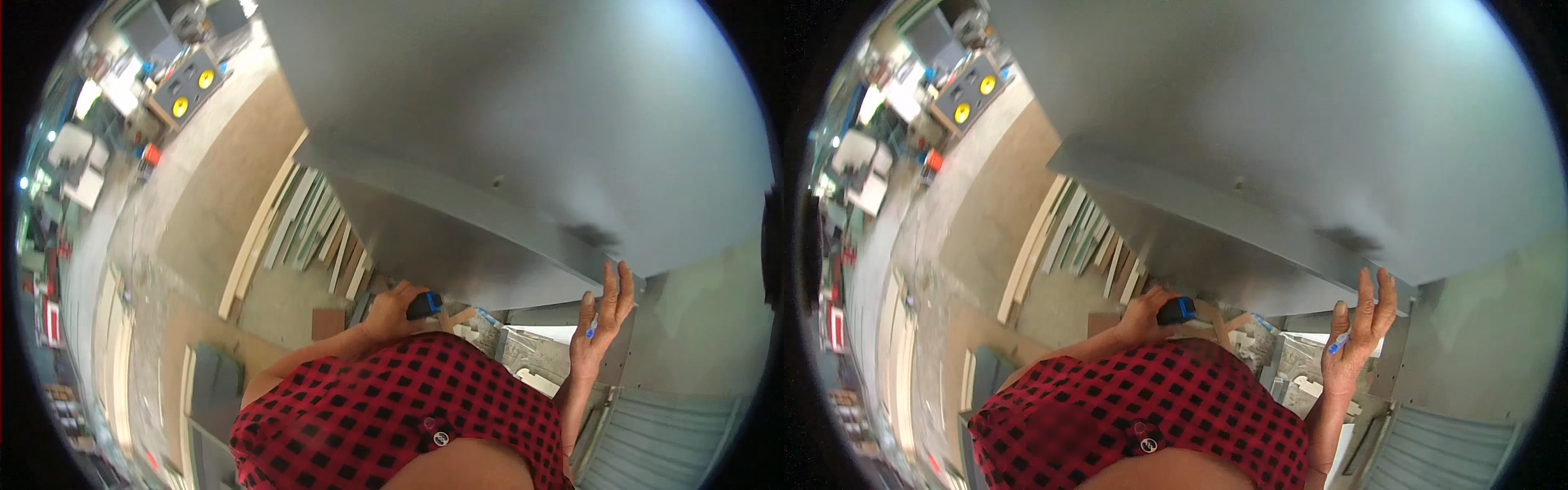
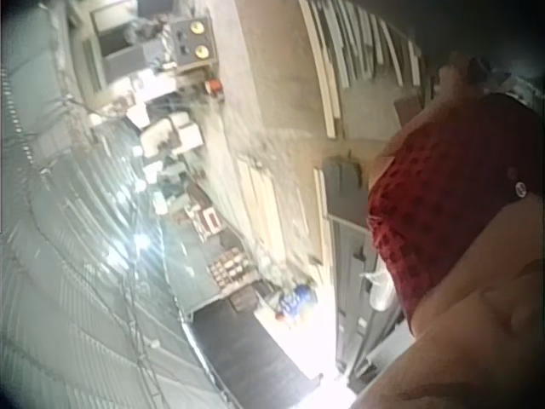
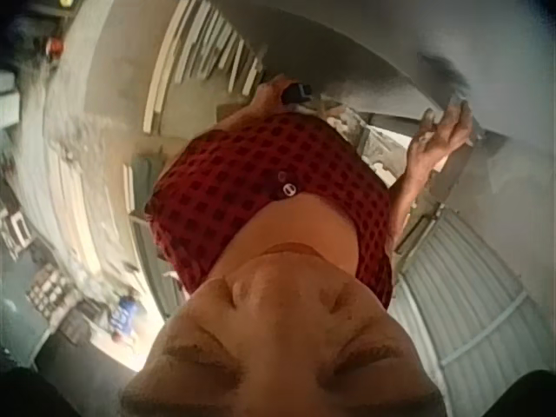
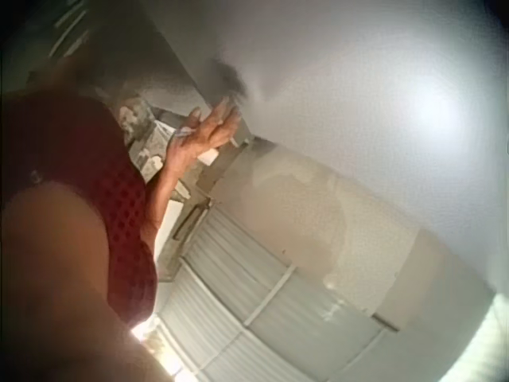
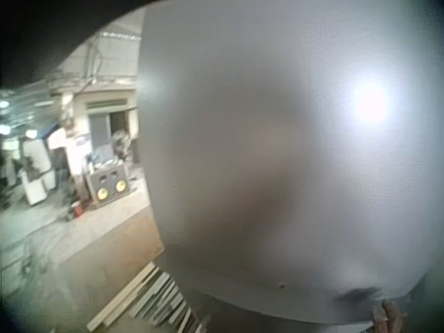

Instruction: Measuring and marking furniture components with a tape measure and a pen.

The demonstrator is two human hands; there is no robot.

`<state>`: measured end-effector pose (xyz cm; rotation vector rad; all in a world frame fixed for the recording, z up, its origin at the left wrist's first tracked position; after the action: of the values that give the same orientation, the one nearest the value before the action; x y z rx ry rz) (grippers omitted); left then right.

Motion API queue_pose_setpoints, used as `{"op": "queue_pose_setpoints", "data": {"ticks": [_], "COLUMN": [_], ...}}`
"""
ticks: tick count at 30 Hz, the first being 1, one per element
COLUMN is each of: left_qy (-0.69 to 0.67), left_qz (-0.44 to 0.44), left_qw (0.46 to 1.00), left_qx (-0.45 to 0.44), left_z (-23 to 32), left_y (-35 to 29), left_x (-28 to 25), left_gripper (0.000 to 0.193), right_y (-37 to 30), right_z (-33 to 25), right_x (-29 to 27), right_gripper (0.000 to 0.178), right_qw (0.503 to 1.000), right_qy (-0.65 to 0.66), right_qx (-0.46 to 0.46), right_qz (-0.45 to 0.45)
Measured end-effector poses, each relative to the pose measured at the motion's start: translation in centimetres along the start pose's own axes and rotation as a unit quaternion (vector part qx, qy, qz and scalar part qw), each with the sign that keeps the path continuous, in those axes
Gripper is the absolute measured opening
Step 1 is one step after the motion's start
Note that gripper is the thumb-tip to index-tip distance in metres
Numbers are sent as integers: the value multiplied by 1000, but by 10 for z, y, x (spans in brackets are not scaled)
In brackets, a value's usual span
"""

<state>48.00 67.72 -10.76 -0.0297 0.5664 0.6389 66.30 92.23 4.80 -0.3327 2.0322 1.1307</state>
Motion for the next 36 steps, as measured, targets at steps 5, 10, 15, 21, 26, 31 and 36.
{"op": "queue_pose_setpoints", "data": {"ticks": [5, 10, 15, 21, 26, 31, 36], "left_qy": [7, -21, -31, 6, -50, -106, -216], "left_qz": [95, 336, 494, 540, 511, 449, 338], "left_qw": [986, 924, 852, 824, 840, 870, 904], "left_qx": [-136, -181, -170, -173, -175, -173, -150], "left_z": [-38, -62, -48, -35, -61, -74, -116], "left_y": [-47, -64, -83, -86, -70, -35, -20], "left_x": [-21, -61, -103, -108, -90, -79, -75], "left_gripper": [57, 49, 49, 49, 48, 46, 42], "right_y": [7, 6, 3, 10, 13, 17, 19], "right_z": [-25, -31, -20, -14, -13, -20, -32], "right_x": [27, 44, 54, 61, 60, 59, 60], "right_gripper": [44, 48, 52, 58, 60, 57, 56], "right_qw": [989, 975, 968, 963, 964, 965, 976], "right_qy": [-45, -31, -27, 23, 25, 29, 27], "right_qx": [-109, -166, -205, -232, -229, -203, -159], "right_qz": [-86, -143, -140, -139, -136, -161, -146]}}
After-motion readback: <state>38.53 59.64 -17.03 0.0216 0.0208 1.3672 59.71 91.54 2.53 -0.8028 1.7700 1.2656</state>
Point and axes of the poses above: each hand's wrist, its own y-axis towards the middle knuckle, its own x-axis out of the palm, z = x × y, the point moved 2 cm from there along y, towards the middle knuckle, and after that the axes turned 11 degrees about -y, right-handed, at the moved point
